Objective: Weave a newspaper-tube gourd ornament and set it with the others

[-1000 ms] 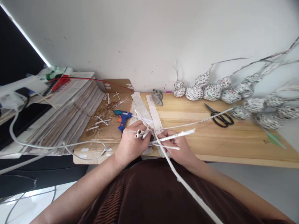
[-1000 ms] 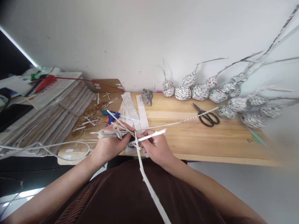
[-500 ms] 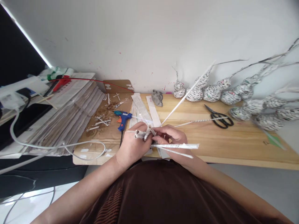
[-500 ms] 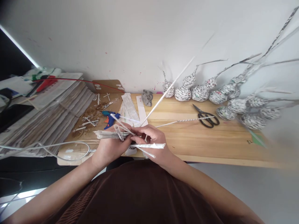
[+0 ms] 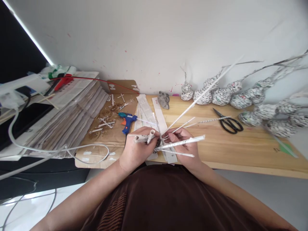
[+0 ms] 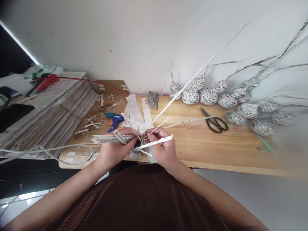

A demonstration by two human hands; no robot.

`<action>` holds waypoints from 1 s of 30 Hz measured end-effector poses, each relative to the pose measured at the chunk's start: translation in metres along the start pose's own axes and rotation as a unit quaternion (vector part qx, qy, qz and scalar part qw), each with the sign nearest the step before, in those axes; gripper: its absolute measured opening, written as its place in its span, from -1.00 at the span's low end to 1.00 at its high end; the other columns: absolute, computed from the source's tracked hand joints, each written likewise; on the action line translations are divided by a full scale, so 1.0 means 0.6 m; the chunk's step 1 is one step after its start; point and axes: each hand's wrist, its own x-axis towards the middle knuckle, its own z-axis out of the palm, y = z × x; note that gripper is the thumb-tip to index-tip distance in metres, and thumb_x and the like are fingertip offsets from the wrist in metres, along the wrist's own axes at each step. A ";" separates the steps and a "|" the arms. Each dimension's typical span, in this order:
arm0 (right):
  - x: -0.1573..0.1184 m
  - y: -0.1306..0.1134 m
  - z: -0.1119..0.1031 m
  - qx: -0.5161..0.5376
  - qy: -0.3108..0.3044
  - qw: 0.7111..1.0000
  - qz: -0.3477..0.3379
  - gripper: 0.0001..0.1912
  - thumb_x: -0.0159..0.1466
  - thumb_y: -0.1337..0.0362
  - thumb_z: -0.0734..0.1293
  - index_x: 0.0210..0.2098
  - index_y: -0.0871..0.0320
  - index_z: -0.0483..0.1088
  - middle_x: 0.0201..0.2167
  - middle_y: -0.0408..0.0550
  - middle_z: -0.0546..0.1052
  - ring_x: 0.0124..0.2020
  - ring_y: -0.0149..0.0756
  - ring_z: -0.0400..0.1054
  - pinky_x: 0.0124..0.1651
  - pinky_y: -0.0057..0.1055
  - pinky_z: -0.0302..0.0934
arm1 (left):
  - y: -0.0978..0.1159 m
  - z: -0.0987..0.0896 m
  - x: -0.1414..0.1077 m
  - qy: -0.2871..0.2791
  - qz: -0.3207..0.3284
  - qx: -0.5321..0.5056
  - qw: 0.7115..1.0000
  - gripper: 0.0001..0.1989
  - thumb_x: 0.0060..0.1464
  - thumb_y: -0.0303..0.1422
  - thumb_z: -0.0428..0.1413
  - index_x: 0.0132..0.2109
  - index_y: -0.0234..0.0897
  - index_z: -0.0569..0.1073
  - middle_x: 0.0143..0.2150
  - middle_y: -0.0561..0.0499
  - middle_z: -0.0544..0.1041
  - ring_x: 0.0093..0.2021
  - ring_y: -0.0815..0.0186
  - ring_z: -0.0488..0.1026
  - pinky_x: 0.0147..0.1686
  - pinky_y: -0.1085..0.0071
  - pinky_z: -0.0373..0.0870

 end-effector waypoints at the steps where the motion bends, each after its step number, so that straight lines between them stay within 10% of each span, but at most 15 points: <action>1: 0.001 -0.002 0.000 -0.004 -0.002 1.000 0.002 -0.87 0.34 0.18 0.42 -0.25 0.11 0.49 -0.29 -0.08 0.60 -0.34 -0.36 0.49 -0.27 -0.41 0.40 | 0.000 0.000 -0.001 0.002 0.003 -0.001 1.000 -0.90 0.12 -0.55 0.20 -0.28 -0.28 0.57 -0.32 0.01 0.66 -0.27 0.31 0.61 -0.18 0.41 0.54; 14: 0.002 -0.003 -0.004 0.088 0.000 0.985 0.147 -0.71 0.24 0.03 0.49 -0.23 0.09 0.46 -0.31 -0.09 0.62 -0.46 -0.35 0.50 -0.44 -0.44 0.38 | -0.003 -0.014 -0.012 -0.079 0.001 -0.073 0.994 -0.75 0.12 -0.65 0.16 -0.20 -0.21 0.59 -0.15 0.04 0.64 -0.13 0.36 0.58 -0.06 0.47 0.48; 21: 0.001 -0.030 -0.014 -0.191 -0.035 0.981 -0.018 -0.83 0.23 0.12 0.49 -0.36 0.09 0.58 -0.28 0.00 0.61 -0.36 -0.27 0.51 -0.36 -0.38 0.39 | 0.000 -0.023 -0.012 -0.115 0.061 -0.029 0.991 -0.84 0.21 -0.54 0.16 -0.12 -0.21 0.55 -0.11 -0.01 0.62 -0.12 0.33 0.56 -0.05 0.42 0.46; 30: 0.048 -0.070 -0.024 -0.057 -0.163 0.960 0.223 -0.62 0.08 0.02 0.56 -0.46 0.18 0.44 -0.57 -0.14 0.54 -0.60 -0.45 0.36 -0.60 -0.55 0.14 | -0.004 -0.042 -0.004 -0.177 0.132 -0.024 0.975 -0.84 0.31 -0.42 0.11 -0.02 -0.24 0.54 -0.04 -0.10 0.62 -0.10 0.24 0.55 -0.07 0.32 0.47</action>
